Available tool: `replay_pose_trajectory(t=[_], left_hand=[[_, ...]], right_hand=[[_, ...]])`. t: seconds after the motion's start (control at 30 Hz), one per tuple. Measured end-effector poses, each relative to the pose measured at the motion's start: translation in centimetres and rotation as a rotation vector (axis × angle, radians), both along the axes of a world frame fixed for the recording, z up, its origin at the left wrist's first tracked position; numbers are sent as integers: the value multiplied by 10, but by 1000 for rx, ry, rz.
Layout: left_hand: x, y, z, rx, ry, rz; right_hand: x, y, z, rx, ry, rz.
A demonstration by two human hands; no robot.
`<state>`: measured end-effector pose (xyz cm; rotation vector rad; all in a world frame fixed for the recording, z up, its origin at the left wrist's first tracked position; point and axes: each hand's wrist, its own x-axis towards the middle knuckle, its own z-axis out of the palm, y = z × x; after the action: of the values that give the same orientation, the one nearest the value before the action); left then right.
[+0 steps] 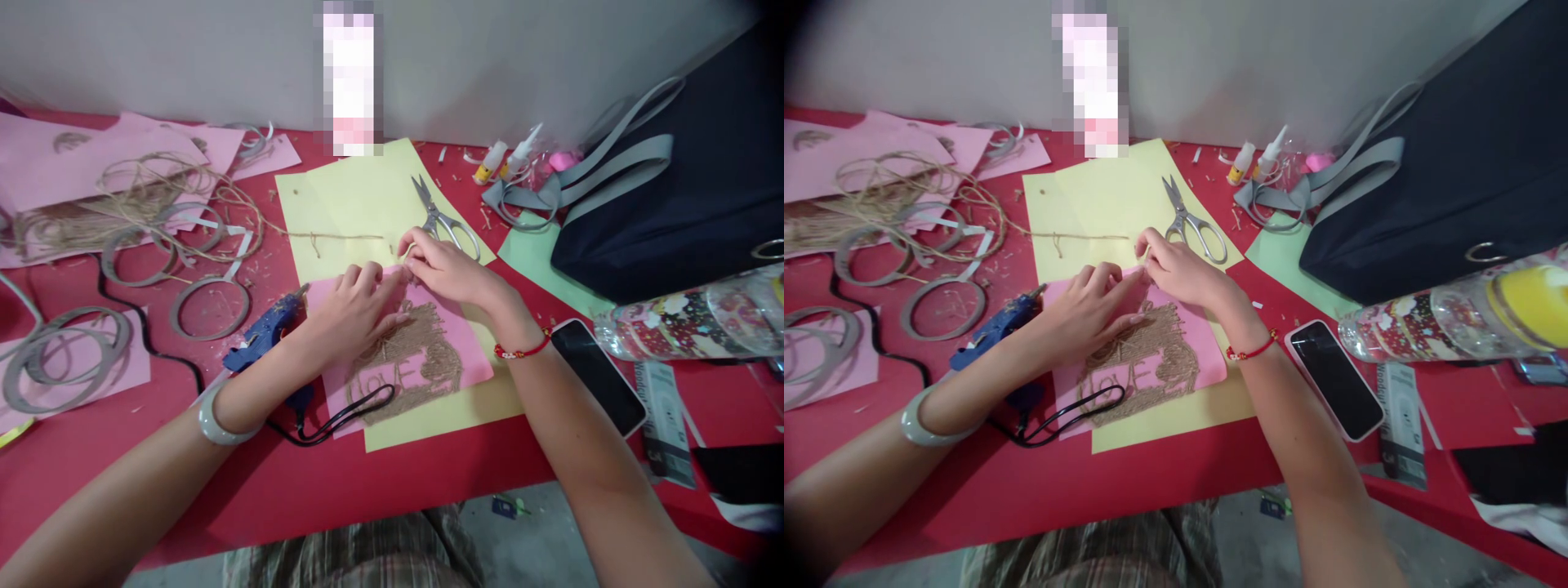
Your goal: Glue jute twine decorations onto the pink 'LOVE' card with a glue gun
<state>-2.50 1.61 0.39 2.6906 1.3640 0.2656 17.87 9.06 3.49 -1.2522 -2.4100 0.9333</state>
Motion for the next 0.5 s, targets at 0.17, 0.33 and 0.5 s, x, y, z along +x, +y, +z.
replay_pose_trajectory(t=[0.17,0.33,0.5], left_hand=[[2,-4,5,22,27,-1],[2,-4,4,44,73,-45],[2,-3,2,63,110,-74]], right_hand=[[0,1,-5,-53,55,-41],[-1,3,-9,-60,62,-72],[-2,4,-10,-99,83,-62]])
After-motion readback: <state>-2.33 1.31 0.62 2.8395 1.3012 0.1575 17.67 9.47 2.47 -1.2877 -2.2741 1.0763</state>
